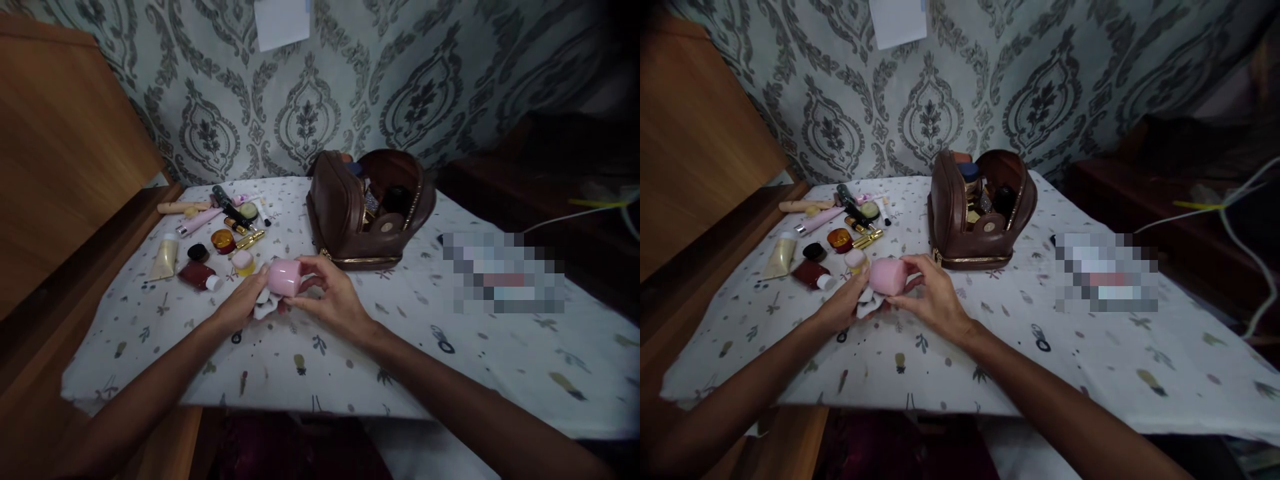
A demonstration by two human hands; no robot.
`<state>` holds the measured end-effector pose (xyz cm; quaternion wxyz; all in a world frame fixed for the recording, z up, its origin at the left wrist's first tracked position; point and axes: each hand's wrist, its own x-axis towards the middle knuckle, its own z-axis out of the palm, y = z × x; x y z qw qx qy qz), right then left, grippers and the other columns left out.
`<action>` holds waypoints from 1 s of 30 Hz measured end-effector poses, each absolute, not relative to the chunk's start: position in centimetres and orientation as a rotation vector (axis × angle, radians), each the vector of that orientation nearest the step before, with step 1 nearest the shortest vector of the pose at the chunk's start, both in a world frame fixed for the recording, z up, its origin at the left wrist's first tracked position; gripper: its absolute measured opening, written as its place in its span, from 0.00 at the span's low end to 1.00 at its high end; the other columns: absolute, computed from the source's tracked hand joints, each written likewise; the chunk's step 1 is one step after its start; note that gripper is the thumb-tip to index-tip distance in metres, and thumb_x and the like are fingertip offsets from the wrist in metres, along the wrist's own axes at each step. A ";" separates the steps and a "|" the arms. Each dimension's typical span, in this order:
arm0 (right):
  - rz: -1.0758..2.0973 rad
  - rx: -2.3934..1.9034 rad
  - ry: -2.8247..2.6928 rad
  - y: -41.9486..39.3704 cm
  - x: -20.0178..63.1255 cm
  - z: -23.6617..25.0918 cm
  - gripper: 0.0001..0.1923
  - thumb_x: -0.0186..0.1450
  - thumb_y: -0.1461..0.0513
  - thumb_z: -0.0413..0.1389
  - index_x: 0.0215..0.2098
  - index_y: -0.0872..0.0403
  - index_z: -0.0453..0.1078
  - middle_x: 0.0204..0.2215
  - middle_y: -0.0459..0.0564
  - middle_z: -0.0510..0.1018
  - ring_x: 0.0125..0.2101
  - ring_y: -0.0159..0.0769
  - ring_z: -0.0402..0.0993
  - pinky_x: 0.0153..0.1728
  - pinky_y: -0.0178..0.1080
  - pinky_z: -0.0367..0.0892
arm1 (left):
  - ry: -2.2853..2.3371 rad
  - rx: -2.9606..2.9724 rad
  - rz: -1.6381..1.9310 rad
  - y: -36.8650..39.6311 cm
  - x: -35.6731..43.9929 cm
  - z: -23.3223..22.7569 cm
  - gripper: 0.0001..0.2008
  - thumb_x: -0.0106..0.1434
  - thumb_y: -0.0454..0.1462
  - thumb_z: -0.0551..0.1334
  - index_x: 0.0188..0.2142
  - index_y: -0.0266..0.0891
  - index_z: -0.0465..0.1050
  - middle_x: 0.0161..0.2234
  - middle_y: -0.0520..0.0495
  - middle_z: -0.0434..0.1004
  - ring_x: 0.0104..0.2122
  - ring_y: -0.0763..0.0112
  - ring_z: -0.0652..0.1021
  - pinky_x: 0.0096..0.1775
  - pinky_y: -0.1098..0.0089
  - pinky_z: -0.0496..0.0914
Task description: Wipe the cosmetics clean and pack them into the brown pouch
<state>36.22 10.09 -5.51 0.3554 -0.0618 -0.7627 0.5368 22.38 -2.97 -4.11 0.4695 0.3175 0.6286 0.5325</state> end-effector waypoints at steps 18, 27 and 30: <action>1.062 -0.087 -2.230 10.2 37.3 -4.5 0.29 0.52 0.57 0.69 0.51 0.54 0.70 0.39 0.51 0.74 0.36 0.38 0.73 0.34 0.39 0.74 | 2.111 0.887 1.481 -3.9 21.9 -4.0 0.22 0.57 0.56 0.63 0.36 0.40 0.76 0.30 0.47 0.78 0.34 0.60 0.78 0.33 0.66 0.73; 1.588 -0.264 -1.879 14.0 40.0 4.0 0.25 0.52 0.53 0.68 0.44 0.56 0.73 0.35 0.48 0.77 0.34 0.33 0.73 0.33 0.36 0.70 | 2.186 0.942 1.440 -3.6 21.0 -4.2 0.20 0.61 0.55 0.57 0.33 0.44 0.78 0.36 0.44 0.82 0.50 0.52 0.78 0.50 0.58 0.74; 1.072 -0.439 -1.896 18.5 40.5 8.3 0.24 0.55 0.55 0.65 0.47 0.56 0.73 0.38 0.50 0.78 0.35 0.35 0.73 0.34 0.36 0.69 | 2.199 0.917 1.425 -3.2 21.3 -4.3 0.22 0.60 0.56 0.56 0.33 0.44 0.78 0.38 0.45 0.83 0.53 0.51 0.76 0.53 0.59 0.72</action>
